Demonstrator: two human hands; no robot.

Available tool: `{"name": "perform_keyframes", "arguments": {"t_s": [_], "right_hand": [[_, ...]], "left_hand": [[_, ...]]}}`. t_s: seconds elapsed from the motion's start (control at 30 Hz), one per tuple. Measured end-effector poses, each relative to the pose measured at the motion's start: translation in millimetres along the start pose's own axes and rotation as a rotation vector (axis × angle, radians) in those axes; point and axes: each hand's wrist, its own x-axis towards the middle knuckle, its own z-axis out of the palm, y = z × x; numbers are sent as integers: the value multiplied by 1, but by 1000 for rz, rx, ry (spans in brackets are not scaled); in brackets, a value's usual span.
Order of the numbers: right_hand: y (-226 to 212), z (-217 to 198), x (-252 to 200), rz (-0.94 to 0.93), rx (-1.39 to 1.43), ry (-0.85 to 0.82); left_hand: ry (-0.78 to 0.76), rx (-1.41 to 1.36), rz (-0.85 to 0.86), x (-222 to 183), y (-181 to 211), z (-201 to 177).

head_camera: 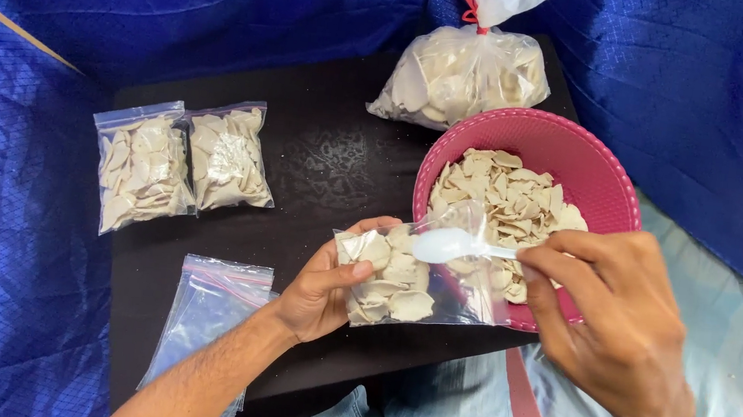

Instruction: Scooping small crackers from a bowl into plastic bags using a spoon at a packaging station.

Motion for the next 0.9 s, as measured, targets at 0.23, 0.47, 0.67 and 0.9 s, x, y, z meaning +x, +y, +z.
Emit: {"name": "perform_keyframes", "arguments": {"t_s": [0.23,0.47,0.67,0.9], "right_hand": [[19,-22,-12,135,43,40],[81,-21,-60,161,-527,-248],[87,-8,-72,196,-570,-285],[94,-7,-74,454,-344,-348]], "left_hand": [[26,14,9,-1,2,-3],[28,-23,133,4,9,-10],[32,-17,131,6,6,-14],[-6,-33,125,5,6,-16]]}}
